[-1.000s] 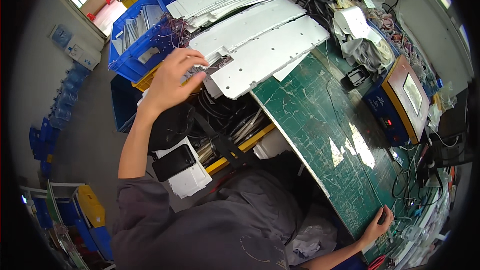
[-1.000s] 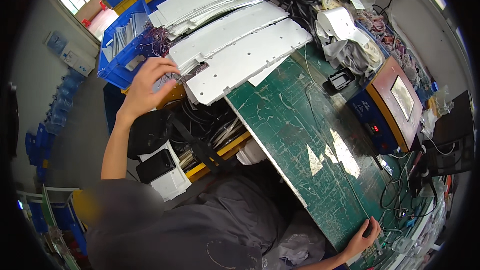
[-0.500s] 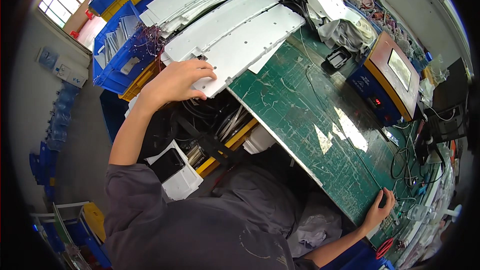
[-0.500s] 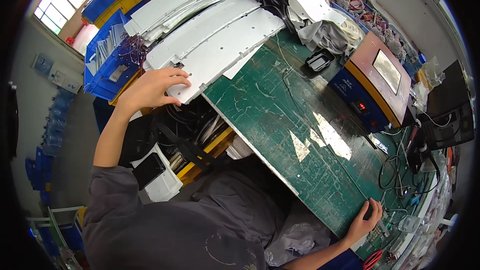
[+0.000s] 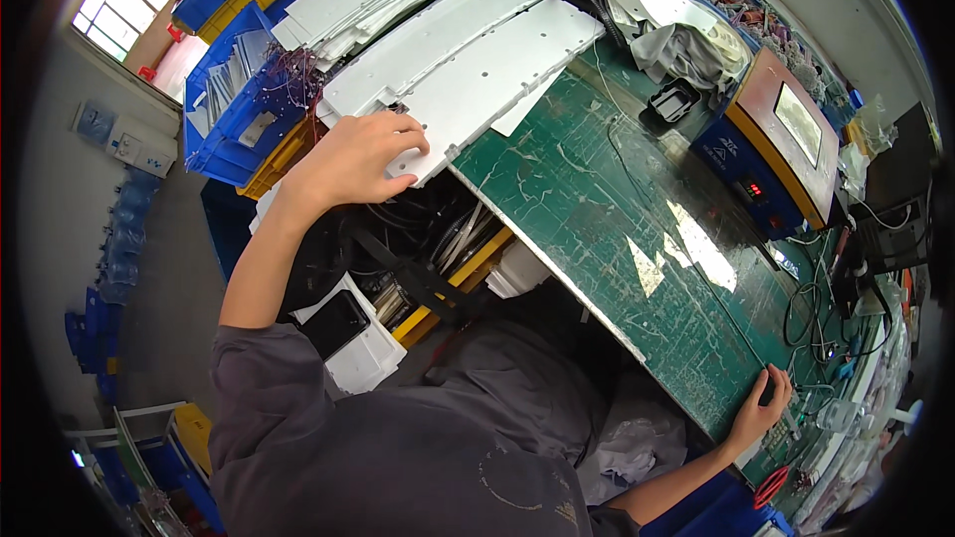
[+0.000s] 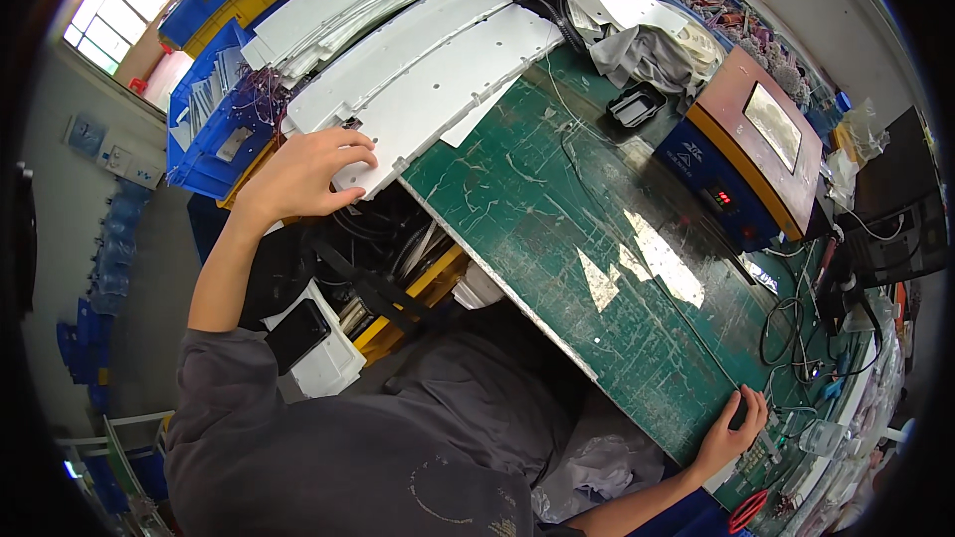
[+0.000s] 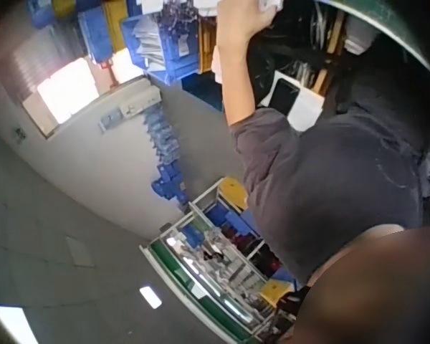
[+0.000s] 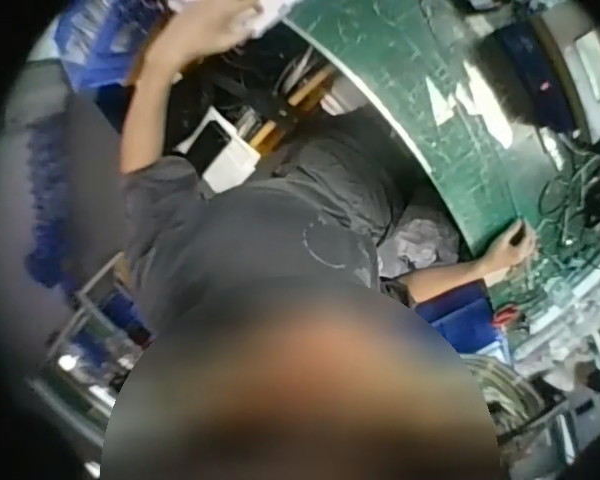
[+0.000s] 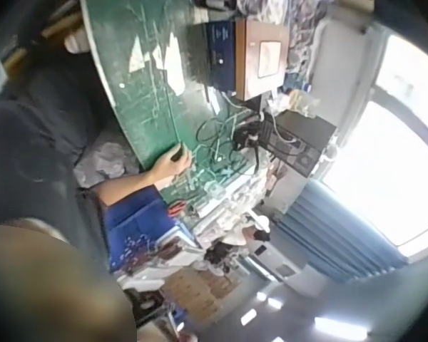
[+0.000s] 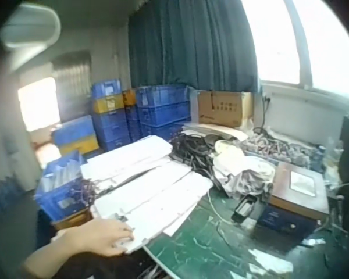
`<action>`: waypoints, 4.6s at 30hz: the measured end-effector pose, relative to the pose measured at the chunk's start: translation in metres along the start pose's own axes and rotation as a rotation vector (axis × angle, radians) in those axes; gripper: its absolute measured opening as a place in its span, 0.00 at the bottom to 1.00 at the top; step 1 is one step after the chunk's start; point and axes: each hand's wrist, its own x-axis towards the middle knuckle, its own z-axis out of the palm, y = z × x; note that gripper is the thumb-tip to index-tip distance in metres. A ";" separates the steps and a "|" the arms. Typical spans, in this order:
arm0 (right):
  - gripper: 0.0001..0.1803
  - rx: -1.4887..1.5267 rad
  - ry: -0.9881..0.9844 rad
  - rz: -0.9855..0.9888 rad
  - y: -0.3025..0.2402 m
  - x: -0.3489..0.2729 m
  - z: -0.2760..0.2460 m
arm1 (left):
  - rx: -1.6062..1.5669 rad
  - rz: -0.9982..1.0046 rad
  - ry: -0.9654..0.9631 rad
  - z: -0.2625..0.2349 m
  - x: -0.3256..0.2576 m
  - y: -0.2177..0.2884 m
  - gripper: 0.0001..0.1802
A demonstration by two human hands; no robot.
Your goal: Assembling and inspecting white metal lighting fixture housings and reflector strips at a workbench.
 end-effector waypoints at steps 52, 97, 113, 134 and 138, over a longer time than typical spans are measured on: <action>0.09 0.060 0.059 0.016 -0.014 -0.001 0.002 | 0.318 -0.186 0.774 0.011 -0.022 -0.012 0.31; 0.08 0.075 0.103 0.018 -0.030 0.001 0.002 | -1.656 -0.416 1.470 -0.094 -0.061 -0.005 0.29; 0.35 1.962 0.213 0.377 -0.070 -0.093 -0.036 | -1.958 -0.279 0.300 0.039 0.042 0.163 0.21; 0.29 -0.038 -0.174 -0.104 -0.105 -0.094 -0.034 | -0.383 0.483 0.444 0.085 0.179 0.189 0.10; 0.26 -0.046 -0.210 -0.111 -0.114 -0.081 -0.041 | -0.512 0.408 0.427 0.069 0.168 0.188 0.07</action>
